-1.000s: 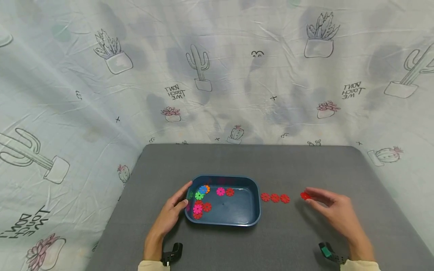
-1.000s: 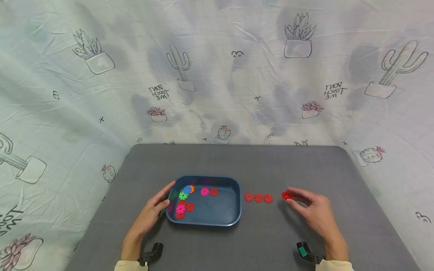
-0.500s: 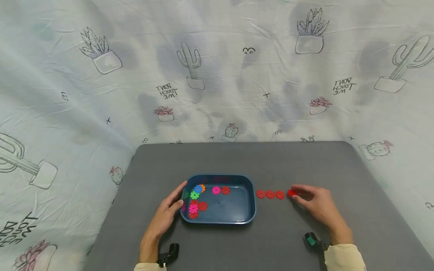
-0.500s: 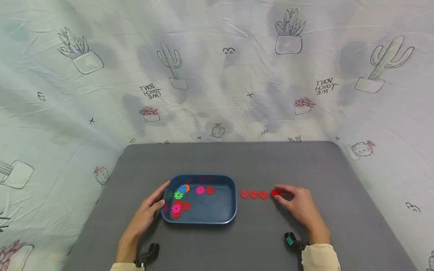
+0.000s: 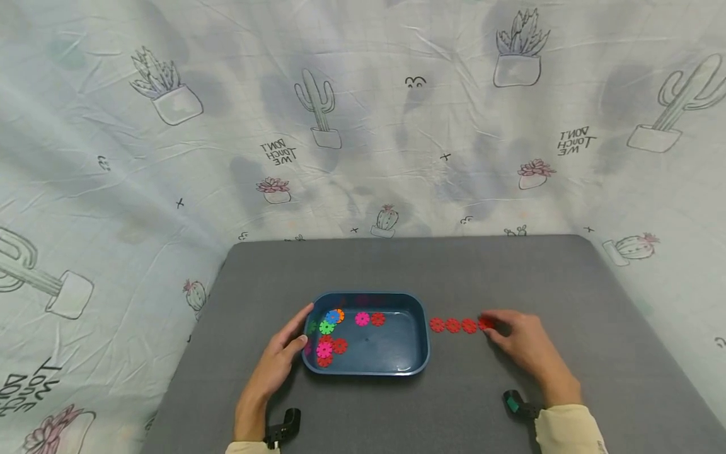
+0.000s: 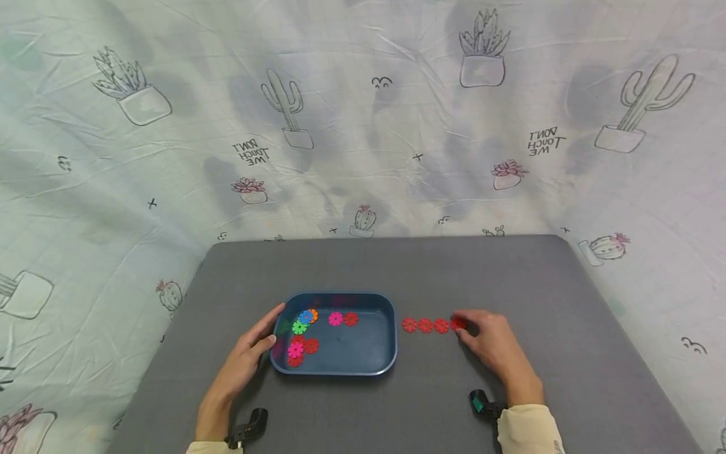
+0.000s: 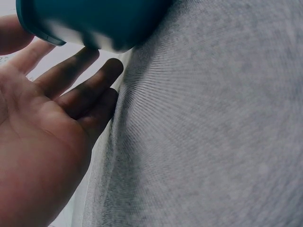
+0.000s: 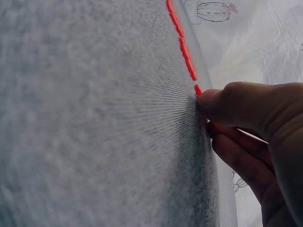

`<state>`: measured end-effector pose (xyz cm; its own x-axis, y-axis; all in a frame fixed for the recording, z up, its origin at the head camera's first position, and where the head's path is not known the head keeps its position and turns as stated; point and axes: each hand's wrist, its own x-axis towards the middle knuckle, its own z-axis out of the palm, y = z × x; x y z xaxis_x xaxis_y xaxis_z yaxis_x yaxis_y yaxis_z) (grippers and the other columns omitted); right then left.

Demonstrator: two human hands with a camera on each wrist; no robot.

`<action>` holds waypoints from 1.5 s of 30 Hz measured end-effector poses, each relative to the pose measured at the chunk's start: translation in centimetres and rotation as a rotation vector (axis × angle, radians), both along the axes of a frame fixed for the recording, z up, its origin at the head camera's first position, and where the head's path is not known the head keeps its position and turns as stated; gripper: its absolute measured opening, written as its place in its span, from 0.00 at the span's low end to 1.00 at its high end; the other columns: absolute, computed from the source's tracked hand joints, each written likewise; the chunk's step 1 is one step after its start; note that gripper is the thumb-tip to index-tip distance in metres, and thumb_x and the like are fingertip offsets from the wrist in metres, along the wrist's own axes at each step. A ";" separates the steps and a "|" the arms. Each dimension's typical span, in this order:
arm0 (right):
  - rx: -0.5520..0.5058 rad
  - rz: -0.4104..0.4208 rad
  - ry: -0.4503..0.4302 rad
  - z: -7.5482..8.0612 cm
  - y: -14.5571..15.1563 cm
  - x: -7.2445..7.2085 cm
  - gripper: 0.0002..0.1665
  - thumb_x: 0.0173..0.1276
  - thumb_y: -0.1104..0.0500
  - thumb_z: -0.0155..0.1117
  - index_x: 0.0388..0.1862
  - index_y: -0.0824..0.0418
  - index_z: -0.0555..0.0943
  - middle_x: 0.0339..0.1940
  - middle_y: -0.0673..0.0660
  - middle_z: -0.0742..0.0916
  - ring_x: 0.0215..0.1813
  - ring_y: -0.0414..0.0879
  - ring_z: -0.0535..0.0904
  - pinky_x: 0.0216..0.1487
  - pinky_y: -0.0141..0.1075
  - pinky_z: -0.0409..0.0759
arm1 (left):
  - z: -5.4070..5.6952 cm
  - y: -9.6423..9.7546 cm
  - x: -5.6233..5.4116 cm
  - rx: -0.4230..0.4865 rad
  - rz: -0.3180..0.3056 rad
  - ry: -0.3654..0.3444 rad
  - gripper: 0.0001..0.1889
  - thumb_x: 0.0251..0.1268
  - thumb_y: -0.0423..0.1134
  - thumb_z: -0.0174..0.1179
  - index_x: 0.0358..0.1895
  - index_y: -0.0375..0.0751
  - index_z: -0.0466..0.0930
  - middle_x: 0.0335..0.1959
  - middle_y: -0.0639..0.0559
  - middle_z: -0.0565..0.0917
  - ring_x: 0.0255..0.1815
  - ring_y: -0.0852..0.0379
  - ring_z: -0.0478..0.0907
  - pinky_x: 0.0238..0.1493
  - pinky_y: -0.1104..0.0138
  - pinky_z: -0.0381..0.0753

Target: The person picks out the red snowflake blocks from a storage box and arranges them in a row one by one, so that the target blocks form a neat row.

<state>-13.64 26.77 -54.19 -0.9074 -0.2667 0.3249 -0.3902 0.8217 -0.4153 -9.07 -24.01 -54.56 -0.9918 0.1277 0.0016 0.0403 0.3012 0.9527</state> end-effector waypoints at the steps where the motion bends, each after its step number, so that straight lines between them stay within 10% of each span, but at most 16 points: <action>1: 0.005 0.001 -0.001 0.0 0.0 0.0 0.20 0.62 0.67 0.83 0.55 0.62 0.93 0.49 0.60 0.95 0.52 0.61 0.93 0.54 0.61 0.88 | 0.0 0.0 0.0 0.001 0.000 0.000 0.33 0.85 0.32 0.49 0.88 0.58 0.64 0.90 0.51 0.61 0.92 0.41 0.50 0.87 0.33 0.44; 7: -0.031 -0.011 0.023 -0.3 0.3 0.1 0.21 0.61 0.65 0.83 0.55 0.58 0.93 0.49 0.56 0.96 0.52 0.59 0.93 0.54 0.55 0.87 | 0.1 0.1 0.0 -0.004 0.005 0.006 0.33 0.85 0.32 0.49 0.87 0.58 0.64 0.90 0.50 0.61 0.92 0.40 0.51 0.87 0.33 0.44; 15: -0.270 -0.062 -0.098 0.4 2.0 1.8 0.21 0.69 0.58 0.82 0.60 0.57 0.92 0.53 0.55 0.95 0.52 0.34 0.90 0.51 0.18 0.79 | 0.3 0.2 0.0 0.007 0.004 0.014 0.32 0.86 0.32 0.49 0.87 0.57 0.65 0.89 0.50 0.62 0.92 0.40 0.51 0.87 0.33 0.45; 31: -0.716 0.109 -0.317 3.5 1.2 4.0 0.27 0.72 0.71 0.73 0.70 0.72 0.82 0.63 0.53 0.93 0.61 0.36 0.90 0.55 0.31 0.89 | 0.4 0.3 0.2 -0.003 0.013 0.003 0.31 0.86 0.34 0.49 0.88 0.55 0.64 0.90 0.48 0.61 0.92 0.37 0.50 0.86 0.31 0.43; 45: -0.725 0.403 -0.366 4.4 -8.2 1.6 0.25 0.72 0.68 0.76 0.67 0.64 0.86 0.63 0.71 0.89 0.61 0.45 0.92 0.57 0.33 0.89 | 0.2 0.2 0.1 0.007 0.005 0.010 0.32 0.86 0.33 0.50 0.87 0.56 0.64 0.90 0.48 0.61 0.92 0.38 0.51 0.87 0.33 0.45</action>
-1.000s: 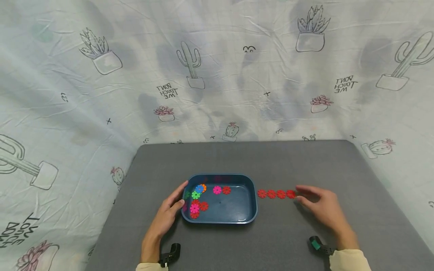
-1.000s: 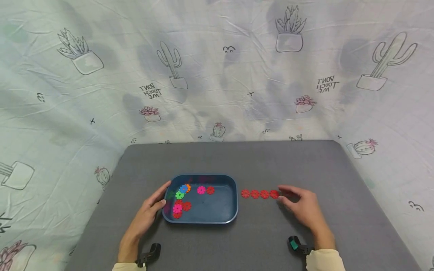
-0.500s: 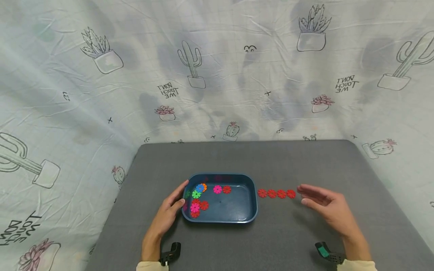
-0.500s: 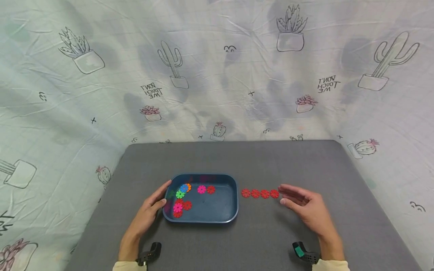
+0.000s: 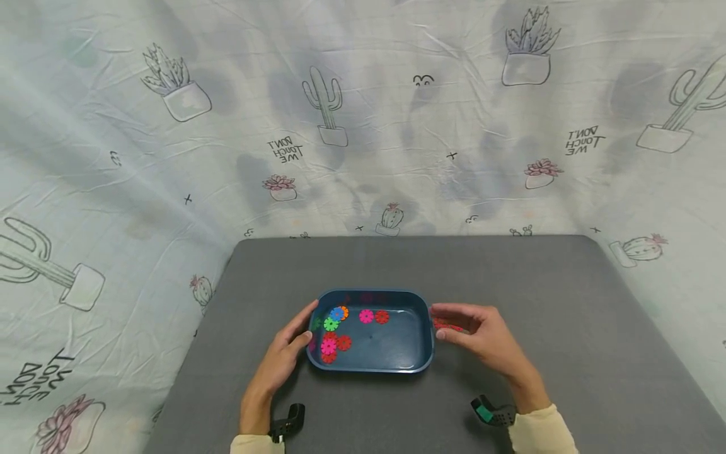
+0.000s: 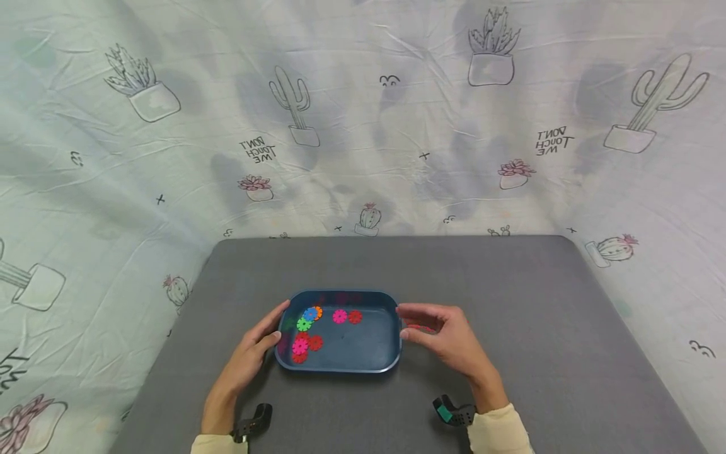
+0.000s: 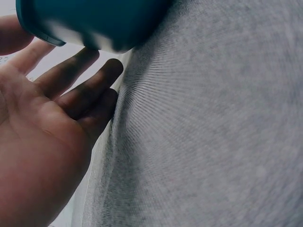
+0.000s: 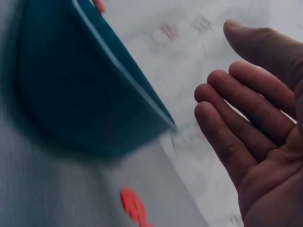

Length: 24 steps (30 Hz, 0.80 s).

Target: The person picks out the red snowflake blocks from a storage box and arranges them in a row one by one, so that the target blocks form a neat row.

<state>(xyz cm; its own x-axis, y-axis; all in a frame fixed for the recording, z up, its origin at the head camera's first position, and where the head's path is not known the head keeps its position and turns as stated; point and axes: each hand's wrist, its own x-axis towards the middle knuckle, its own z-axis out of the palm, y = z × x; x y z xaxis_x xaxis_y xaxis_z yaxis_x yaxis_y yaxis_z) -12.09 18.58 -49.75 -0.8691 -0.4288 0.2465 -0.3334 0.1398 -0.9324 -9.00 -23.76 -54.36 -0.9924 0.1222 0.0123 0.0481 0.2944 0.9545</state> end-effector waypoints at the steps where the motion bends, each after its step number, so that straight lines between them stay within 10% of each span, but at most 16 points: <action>1: 0.001 0.013 -0.008 0.1 -0.7 -0.2 0.25 0.71 0.67 0.76 0.67 0.64 0.87 0.63 0.71 0.89 0.61 0.44 0.91 0.57 0.33 0.89 | 0.0 0.0 0.0 -0.002 -0.002 0.003 0.32 0.86 0.33 0.49 0.87 0.55 0.64 0.90 0.47 0.61 0.92 0.38 0.51 0.87 0.32 0.45; 10: 0.032 0.129 -0.016 0.3 -6.6 -1.7 0.25 0.71 0.60 0.79 0.66 0.59 0.88 0.63 0.62 0.91 0.63 0.42 0.90 0.64 0.47 0.88 | 0.1 0.0 -0.1 -0.002 -0.002 0.008 0.32 0.85 0.33 0.50 0.87 0.54 0.64 0.90 0.46 0.61 0.92 0.38 0.52 0.87 0.33 0.45; 18: 0.098 0.247 -0.017 0.4 -11.7 -2.5 0.26 0.71 0.54 0.80 0.66 0.58 0.89 0.63 0.58 0.92 0.63 0.61 0.90 0.66 0.62 0.84 | 0.2 0.1 -0.1 0.008 -0.005 -0.002 0.32 0.86 0.33 0.50 0.87 0.55 0.64 0.90 0.48 0.61 0.92 0.40 0.52 0.87 0.35 0.46; 24: 0.218 0.300 -0.010 0.5 -14.7 -3.0 0.26 0.72 0.51 0.79 0.66 0.57 0.89 0.62 0.57 0.92 0.62 0.56 0.91 0.65 0.48 0.88 | 0.2 0.2 -0.2 0.001 -0.004 0.000 0.32 0.86 0.33 0.50 0.87 0.56 0.64 0.89 0.49 0.62 0.92 0.43 0.53 0.89 0.42 0.50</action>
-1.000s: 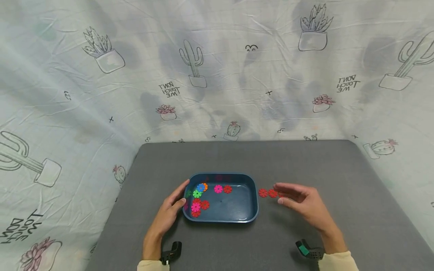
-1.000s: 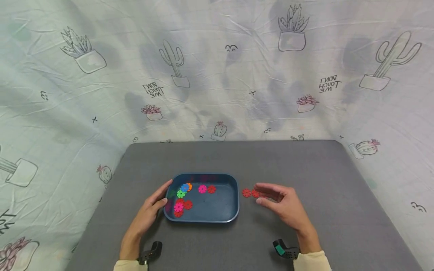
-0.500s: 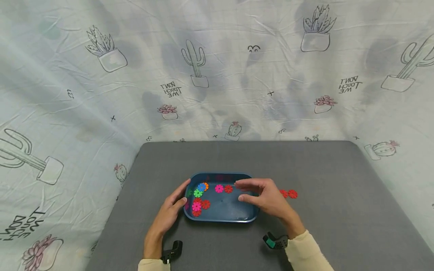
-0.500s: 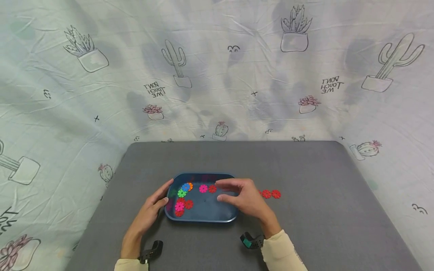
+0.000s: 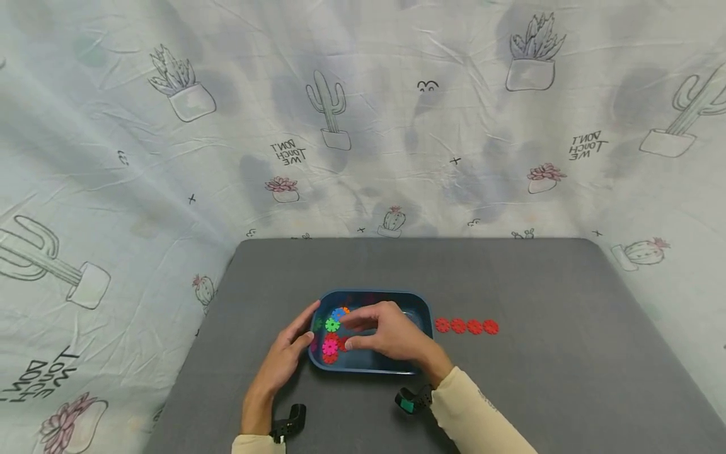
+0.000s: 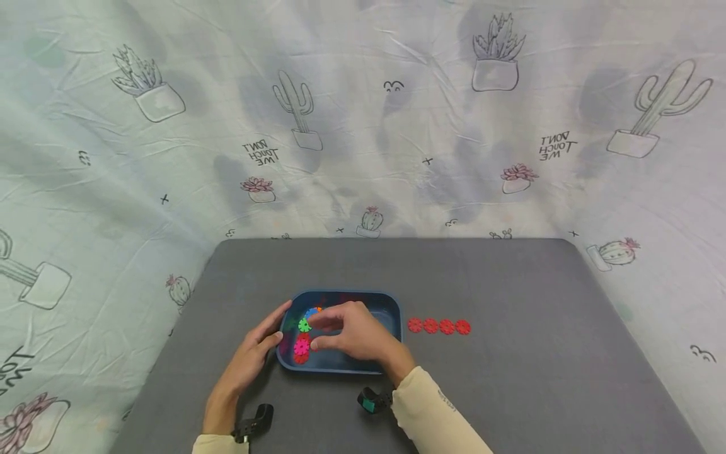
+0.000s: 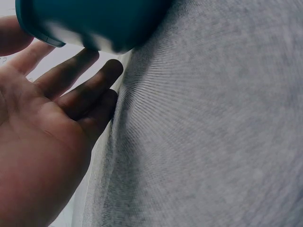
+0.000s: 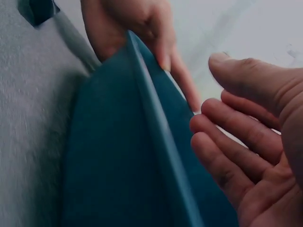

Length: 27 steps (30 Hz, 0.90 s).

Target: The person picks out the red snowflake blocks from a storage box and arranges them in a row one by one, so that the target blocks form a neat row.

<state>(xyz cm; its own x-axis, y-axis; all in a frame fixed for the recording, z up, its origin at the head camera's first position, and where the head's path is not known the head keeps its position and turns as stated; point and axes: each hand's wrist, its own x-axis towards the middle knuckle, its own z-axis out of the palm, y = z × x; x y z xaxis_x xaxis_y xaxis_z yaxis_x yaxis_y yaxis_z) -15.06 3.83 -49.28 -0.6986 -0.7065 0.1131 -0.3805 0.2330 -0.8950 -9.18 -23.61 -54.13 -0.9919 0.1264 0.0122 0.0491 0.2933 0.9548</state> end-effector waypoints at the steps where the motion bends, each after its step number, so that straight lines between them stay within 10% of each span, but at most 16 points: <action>1: 0.018 0.011 0.001 -0.1 -0.5 -0.1 0.26 0.72 0.51 0.79 0.66 0.56 0.89 0.61 0.58 0.93 0.61 0.53 0.92 0.64 0.45 0.88 | 0.0 0.0 0.0 0.000 -0.001 -0.001 0.32 0.86 0.33 0.50 0.87 0.56 0.65 0.89 0.49 0.62 0.91 0.44 0.54 0.89 0.48 0.52; 7: 0.112 0.056 0.039 -0.9 -2.4 -0.6 0.23 0.72 0.58 0.79 0.65 0.59 0.90 0.56 0.57 0.95 0.54 0.41 0.92 0.57 0.38 0.90 | 0.0 -0.1 -0.2 0.017 -0.015 0.003 0.32 0.86 0.32 0.50 0.87 0.55 0.65 0.89 0.51 0.63 0.91 0.47 0.55 0.75 0.84 0.54; 20: 0.428 0.051 0.364 -2.0 -5.1 -1.0 0.16 0.75 0.60 0.75 0.60 0.54 0.92 0.51 0.46 0.94 0.48 0.33 0.87 0.56 0.30 0.87 | -0.1 -0.3 0.1 0.013 -0.005 -0.009 0.32 0.85 0.33 0.51 0.87 0.57 0.65 0.89 0.52 0.63 0.91 0.48 0.54 0.77 0.81 0.53; 27: 0.529 0.010 0.551 -2.2 -6.5 -0.3 0.07 0.77 0.59 0.72 0.48 0.51 0.93 0.37 0.43 0.91 0.33 0.32 0.78 0.38 0.28 0.80 | -0.3 -0.4 0.1 -0.006 -0.013 0.014 0.33 0.85 0.31 0.50 0.87 0.57 0.64 0.89 0.52 0.64 0.90 0.46 0.56 0.76 0.82 0.54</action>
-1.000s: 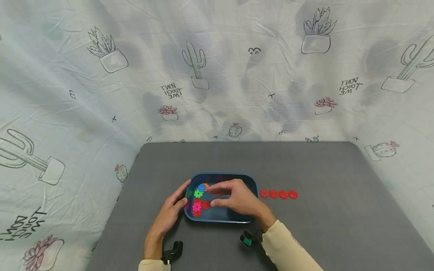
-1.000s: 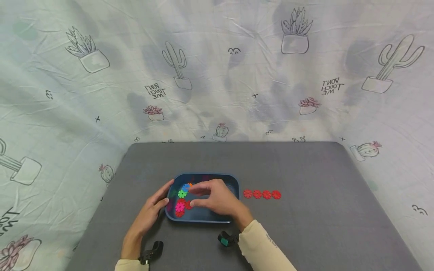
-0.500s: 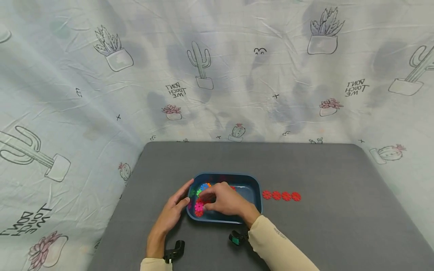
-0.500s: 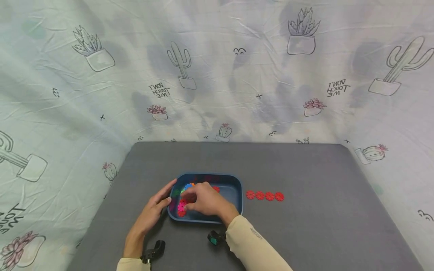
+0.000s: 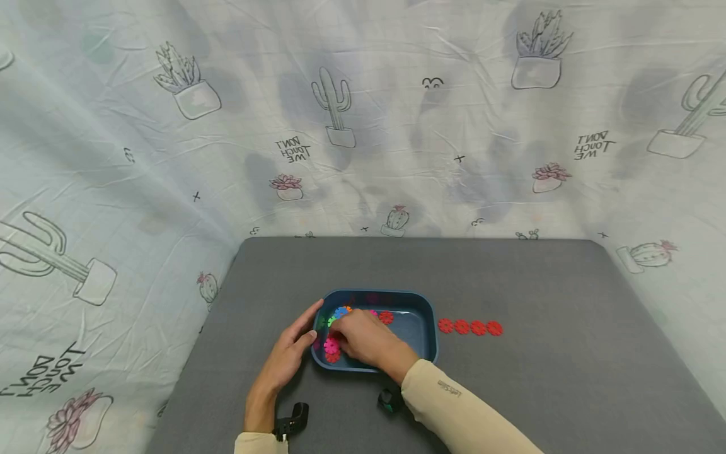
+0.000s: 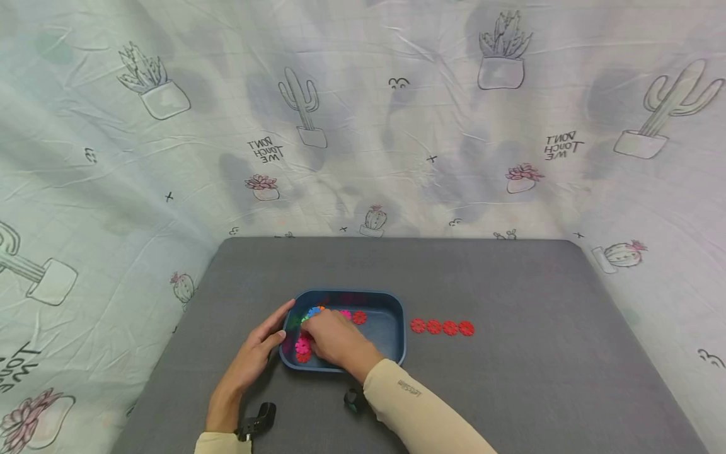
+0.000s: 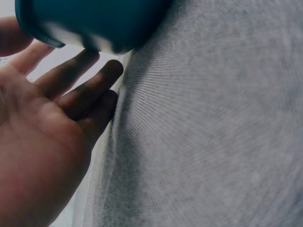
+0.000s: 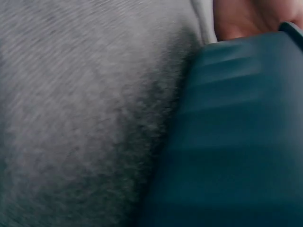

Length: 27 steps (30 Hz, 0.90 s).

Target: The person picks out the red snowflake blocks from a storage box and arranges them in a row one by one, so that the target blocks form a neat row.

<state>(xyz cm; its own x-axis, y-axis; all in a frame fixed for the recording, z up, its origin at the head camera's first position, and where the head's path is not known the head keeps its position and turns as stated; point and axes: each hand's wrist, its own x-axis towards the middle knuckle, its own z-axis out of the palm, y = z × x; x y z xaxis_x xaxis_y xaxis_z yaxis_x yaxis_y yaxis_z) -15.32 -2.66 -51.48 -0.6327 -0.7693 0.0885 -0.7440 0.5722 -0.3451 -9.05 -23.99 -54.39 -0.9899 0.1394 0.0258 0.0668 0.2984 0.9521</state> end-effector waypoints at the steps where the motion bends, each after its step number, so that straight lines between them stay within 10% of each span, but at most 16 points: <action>1: 0.007 -0.008 0.014 0.0 -0.1 0.1 0.05 0.77 0.59 0.73 0.47 0.50 0.93 0.36 0.42 0.90 0.32 0.32 0.77 0.36 0.28 0.79 | 0.0 0.0 0.0 0.000 -0.002 0.002 0.33 0.85 0.31 0.50 0.87 0.57 0.64 0.89 0.52 0.64 0.90 0.46 0.56 0.75 0.83 0.55; 17: -0.067 -0.145 0.110 -0.8 -0.9 0.6 0.02 0.70 0.58 0.78 0.40 0.53 0.92 0.33 0.46 0.90 0.35 0.37 0.83 0.38 0.30 0.84 | 0.1 0.1 0.0 0.022 -0.009 0.014 0.32 0.86 0.31 0.49 0.87 0.57 0.65 0.88 0.50 0.64 0.90 0.46 0.56 0.74 0.84 0.56; 27: -0.055 -0.072 -0.029 -0.8 -1.1 0.5 0.13 0.71 0.58 0.78 0.53 0.53 0.92 0.42 0.44 0.93 0.41 0.36 0.82 0.48 0.32 0.84 | 0.1 0.1 0.1 0.019 -0.018 0.027 0.32 0.86 0.32 0.49 0.88 0.53 0.64 0.89 0.51 0.63 0.90 0.47 0.56 0.74 0.84 0.55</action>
